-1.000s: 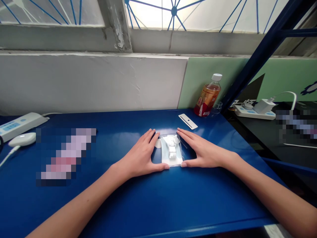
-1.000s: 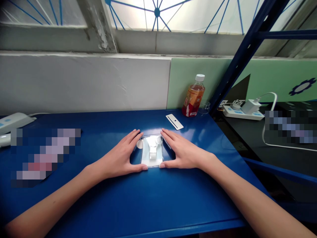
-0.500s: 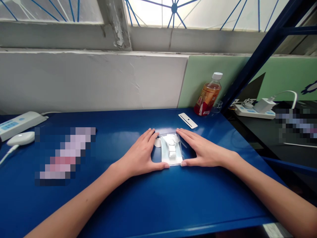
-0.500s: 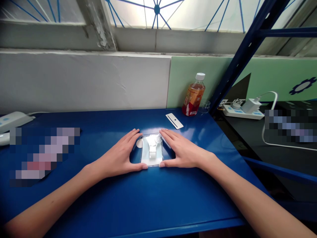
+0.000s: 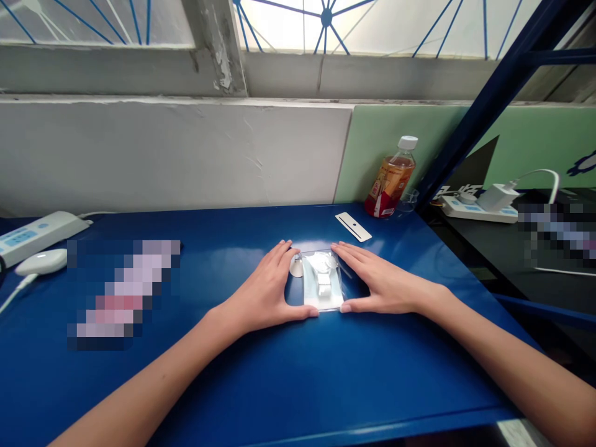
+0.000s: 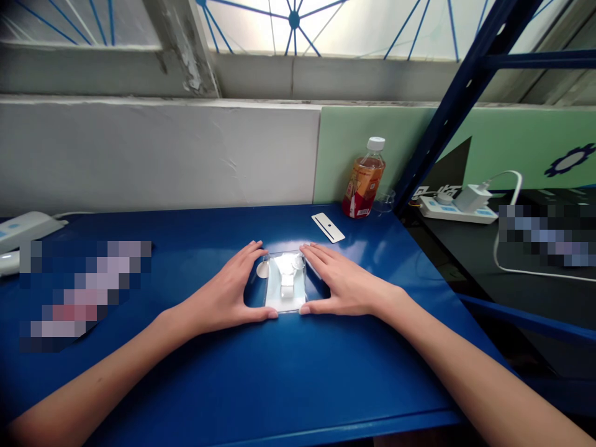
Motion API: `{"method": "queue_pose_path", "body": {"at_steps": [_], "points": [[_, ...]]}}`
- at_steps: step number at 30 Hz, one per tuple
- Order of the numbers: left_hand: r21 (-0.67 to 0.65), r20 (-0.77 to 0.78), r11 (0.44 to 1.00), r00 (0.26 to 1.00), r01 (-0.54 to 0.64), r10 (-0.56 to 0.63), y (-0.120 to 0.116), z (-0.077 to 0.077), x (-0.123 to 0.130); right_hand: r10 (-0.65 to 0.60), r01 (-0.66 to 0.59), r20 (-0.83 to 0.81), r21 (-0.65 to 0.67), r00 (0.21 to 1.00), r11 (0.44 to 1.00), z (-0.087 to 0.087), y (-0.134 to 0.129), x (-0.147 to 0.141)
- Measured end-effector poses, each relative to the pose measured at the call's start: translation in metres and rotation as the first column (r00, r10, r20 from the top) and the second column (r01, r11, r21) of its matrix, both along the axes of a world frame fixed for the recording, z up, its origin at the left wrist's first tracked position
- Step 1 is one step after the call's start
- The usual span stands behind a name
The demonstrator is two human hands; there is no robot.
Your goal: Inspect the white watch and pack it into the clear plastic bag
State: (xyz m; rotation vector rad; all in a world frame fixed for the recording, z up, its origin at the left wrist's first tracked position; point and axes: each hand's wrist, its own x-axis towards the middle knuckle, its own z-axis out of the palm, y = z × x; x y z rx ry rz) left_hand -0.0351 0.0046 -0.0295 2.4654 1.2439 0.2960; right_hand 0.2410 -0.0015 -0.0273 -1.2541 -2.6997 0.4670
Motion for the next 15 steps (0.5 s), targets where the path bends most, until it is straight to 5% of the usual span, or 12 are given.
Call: {"method": "queue_pose_path", "body": {"at_steps": [15], "points": [[0.043,-0.067,0.996,0.995,0.078,-0.075,-0.0001,0.0006,-0.0032,0.012,-0.011,-0.039,0.034,0.999,0.999,-0.0018,-0.0002,0.0015]]}}
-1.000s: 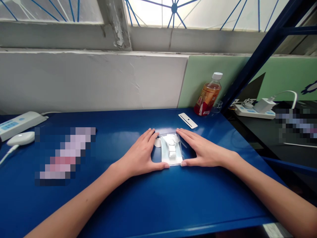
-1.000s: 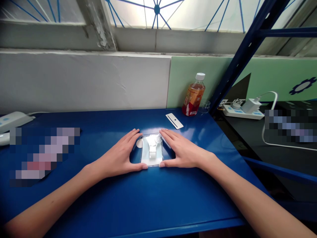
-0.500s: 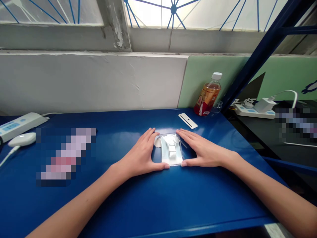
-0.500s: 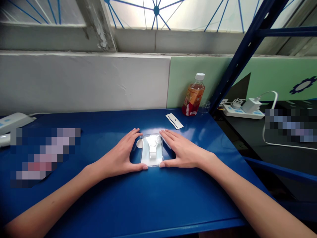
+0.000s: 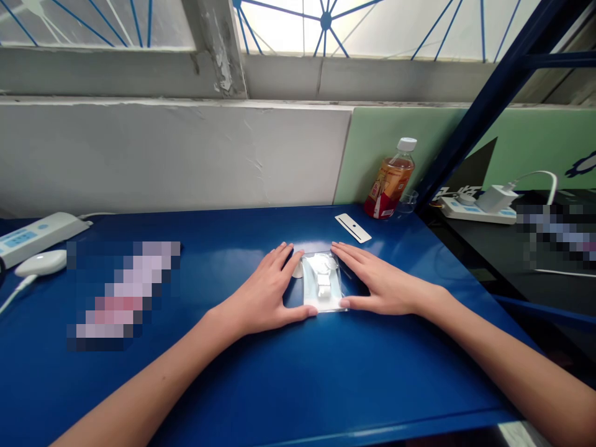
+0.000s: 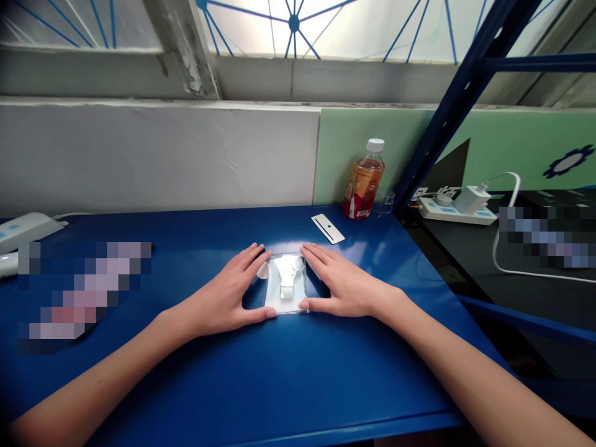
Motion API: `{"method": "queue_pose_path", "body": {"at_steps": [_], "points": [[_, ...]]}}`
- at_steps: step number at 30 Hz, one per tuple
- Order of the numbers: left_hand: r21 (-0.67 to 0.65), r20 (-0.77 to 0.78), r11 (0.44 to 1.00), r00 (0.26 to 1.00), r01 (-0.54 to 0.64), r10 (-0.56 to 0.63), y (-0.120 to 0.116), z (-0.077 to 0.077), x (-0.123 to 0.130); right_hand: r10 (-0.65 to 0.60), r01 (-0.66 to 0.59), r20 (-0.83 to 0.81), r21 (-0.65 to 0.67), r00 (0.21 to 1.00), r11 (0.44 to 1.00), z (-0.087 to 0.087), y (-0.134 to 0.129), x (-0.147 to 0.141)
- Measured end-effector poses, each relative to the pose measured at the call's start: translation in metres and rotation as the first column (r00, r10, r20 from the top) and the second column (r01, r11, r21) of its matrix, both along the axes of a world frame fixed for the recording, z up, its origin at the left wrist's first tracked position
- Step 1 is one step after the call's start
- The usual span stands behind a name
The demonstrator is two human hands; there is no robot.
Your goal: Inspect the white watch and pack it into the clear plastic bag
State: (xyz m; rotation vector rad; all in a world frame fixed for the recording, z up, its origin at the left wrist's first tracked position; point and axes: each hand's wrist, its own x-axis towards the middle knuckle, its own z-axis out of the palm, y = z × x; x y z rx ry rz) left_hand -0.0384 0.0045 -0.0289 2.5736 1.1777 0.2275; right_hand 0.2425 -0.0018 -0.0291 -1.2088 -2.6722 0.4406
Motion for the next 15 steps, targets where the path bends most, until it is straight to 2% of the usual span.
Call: {"method": "queue_pose_path", "body": {"at_steps": [5,10,12,15], "points": [[0.017,-0.017,1.000,1.000,0.022,-0.022,0.0002,0.0031,-0.0021,-0.084,0.093,-0.081,0.119,0.993,0.988,-0.0004,0.0014,-0.0024],[0.086,0.012,0.996,1.000,-0.002,0.001,0.0035,-0.0008,-0.0023,-0.203,0.251,-0.206,0.244,0.957,0.937,0.0007,0.0041,-0.0046],[0.121,0.022,0.992,0.999,-0.035,0.033,0.0052,-0.0029,-0.0021,-0.180,0.245,-0.258,0.244,0.949,0.938,0.0004,0.0043,-0.0047],[0.133,0.035,0.990,0.998,-0.047,0.042,0.0067,-0.0054,-0.0028,-0.067,0.138,-0.317,0.207,0.946,0.969,-0.0008,0.0038,-0.0046]]}}
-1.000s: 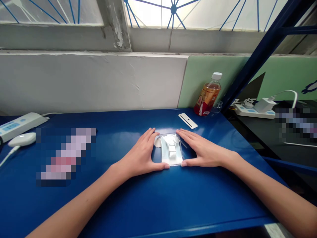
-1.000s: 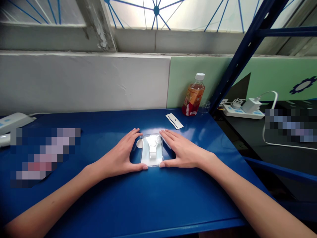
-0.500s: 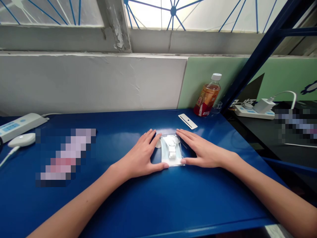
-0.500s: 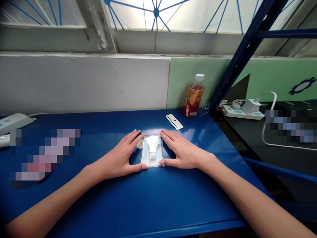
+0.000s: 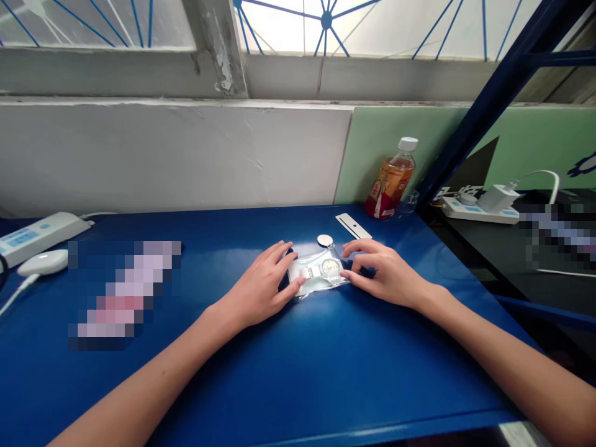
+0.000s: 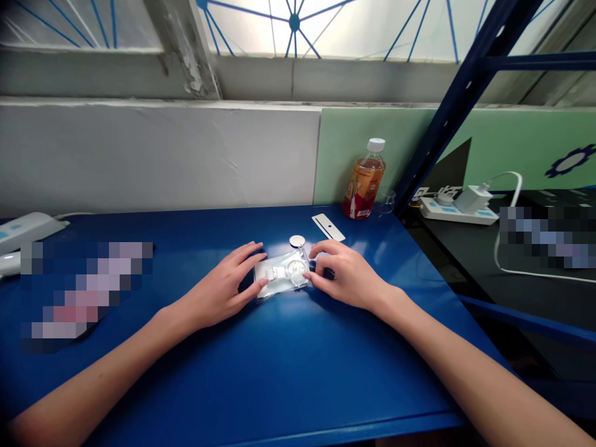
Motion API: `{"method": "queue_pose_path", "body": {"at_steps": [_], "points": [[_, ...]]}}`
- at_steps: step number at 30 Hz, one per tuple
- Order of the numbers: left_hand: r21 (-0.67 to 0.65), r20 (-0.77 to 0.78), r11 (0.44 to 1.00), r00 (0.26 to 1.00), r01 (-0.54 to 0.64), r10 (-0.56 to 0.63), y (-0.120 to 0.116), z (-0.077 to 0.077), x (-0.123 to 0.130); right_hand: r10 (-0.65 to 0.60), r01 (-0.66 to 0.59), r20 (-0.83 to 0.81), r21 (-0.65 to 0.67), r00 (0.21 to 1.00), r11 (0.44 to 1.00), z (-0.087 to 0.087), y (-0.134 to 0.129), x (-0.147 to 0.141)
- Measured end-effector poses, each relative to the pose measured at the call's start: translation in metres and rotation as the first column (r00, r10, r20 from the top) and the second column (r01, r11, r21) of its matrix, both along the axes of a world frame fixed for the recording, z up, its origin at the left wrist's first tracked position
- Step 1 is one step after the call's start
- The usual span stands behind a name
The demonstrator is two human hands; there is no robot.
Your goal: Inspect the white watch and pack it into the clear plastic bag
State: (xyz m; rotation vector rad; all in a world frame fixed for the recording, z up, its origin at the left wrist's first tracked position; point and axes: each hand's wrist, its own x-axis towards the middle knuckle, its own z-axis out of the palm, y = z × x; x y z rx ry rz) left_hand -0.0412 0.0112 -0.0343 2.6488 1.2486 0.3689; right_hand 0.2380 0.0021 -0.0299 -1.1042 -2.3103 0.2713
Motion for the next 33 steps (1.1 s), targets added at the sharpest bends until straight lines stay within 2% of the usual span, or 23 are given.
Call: {"method": "queue_pose_path", "body": {"at_steps": [2,4,12,20,33], "points": [[-0.007,0.000,1.000,1.000,0.016,-0.016,0.000,-0.001,-0.001,0.050,-0.050,-0.009,-0.017,0.999,0.999,-0.001,0.000,0.000],[-0.019,-0.008,0.999,0.999,0.031,-0.031,0.001,-0.001,-0.002,0.042,-0.041,0.018,-0.032,0.999,0.999,0.000,-0.001,0.001],[-0.080,-0.056,0.995,0.996,0.062,-0.067,0.007,0.007,-0.010,0.108,-0.064,0.227,-0.194,0.968,0.979,0.000,-0.001,0.005],[-0.063,-0.055,0.996,0.996,0.064,-0.068,0.009,0.008,-0.011,0.079,-0.038,0.187,-0.213,0.979,0.976,-0.001,-0.002,0.005],[-0.121,-0.066,0.990,0.994,0.074,-0.083,0.010,0.014,-0.014,0.067,-0.012,0.203,-0.261,0.977,0.965,0.002,0.000,0.005]]}}
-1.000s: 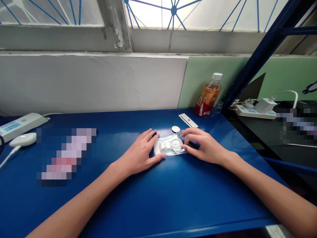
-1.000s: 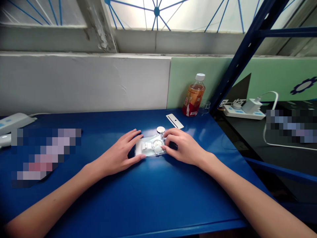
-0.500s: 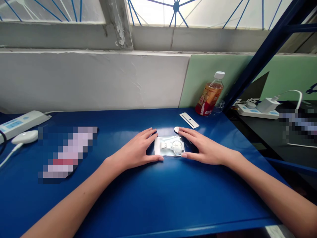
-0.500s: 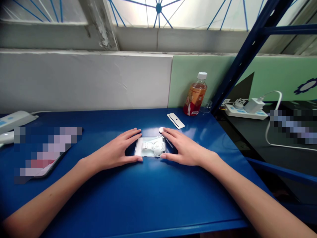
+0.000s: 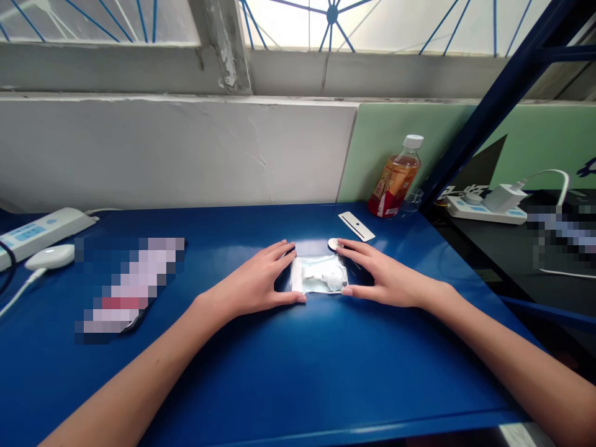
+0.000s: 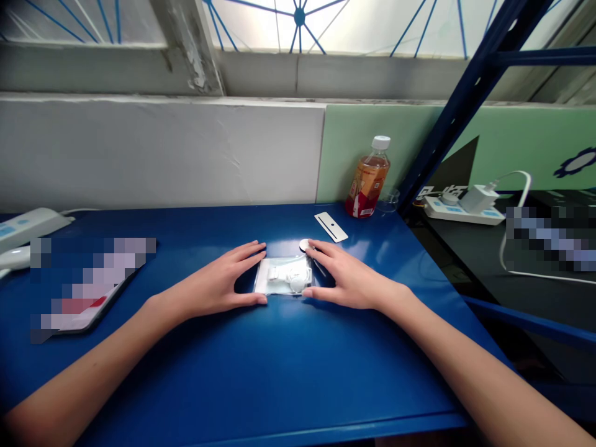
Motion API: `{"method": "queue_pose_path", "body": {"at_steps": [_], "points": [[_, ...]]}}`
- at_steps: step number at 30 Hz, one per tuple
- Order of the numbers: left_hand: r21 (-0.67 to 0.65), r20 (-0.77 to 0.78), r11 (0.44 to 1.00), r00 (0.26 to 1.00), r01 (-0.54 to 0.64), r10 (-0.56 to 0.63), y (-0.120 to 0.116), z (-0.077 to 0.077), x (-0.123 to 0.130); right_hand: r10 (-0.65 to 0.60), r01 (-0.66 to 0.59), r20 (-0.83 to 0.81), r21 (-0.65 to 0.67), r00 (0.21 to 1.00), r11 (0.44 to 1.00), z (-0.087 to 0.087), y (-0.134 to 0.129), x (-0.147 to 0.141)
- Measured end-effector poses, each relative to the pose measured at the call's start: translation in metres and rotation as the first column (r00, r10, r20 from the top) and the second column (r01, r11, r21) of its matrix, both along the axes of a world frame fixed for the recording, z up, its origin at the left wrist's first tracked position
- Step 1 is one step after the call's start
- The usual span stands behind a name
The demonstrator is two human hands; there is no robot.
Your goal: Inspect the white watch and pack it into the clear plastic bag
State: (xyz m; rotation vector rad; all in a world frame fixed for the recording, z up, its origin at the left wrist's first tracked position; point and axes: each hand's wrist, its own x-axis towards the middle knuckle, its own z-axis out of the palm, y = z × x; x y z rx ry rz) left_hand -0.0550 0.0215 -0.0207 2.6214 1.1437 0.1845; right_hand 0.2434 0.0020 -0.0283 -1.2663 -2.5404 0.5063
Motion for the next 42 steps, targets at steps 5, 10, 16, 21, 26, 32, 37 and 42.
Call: {"method": "queue_pose_path", "body": {"at_steps": [5,10,16,21,26,32,37,42], "points": [[0.016,0.001,1.000,1.000,-0.001,0.001,-0.001,-0.001,0.002,-0.007,0.007,0.024,-0.011,1.000,1.000,0.001,-0.001,-0.001],[0.058,0.006,0.998,1.000,0.008,-0.008,-0.004,-0.002,0.002,-0.014,0.014,-0.005,-0.005,1.000,1.000,0.000,-0.001,-0.001],[0.174,0.135,0.983,0.988,0.056,-0.080,-0.008,-0.004,0.010,-0.002,0.002,0.005,0.023,1.000,1.000,-0.002,-0.002,-0.001],[0.158,0.175,0.985,0.980,0.066,-0.094,-0.007,-0.006,0.011,0.017,-0.017,0.002,0.039,1.000,0.999,-0.003,-0.002,0.001],[0.175,0.146,0.983,0.986,0.050,-0.076,-0.006,-0.007,0.010,0.037,-0.037,-0.007,0.045,0.999,0.998,-0.003,-0.001,0.002],[0.237,0.150,0.969,0.983,0.072,-0.110,-0.007,-0.006,0.011,0.166,-0.139,-0.114,0.216,0.980,0.966,-0.001,0.001,-0.002],[0.279,0.244,0.954,0.952,0.112,-0.183,-0.006,-0.004,0.012,0.244,-0.156,-0.255,0.321,0.936,0.934,0.005,-0.003,-0.008],[0.394,0.394,0.918,0.896,0.036,-0.205,-0.010,-0.005,0.014,0.072,0.046,-0.491,0.223,0.868,0.974,0.003,-0.009,-0.011]]}}
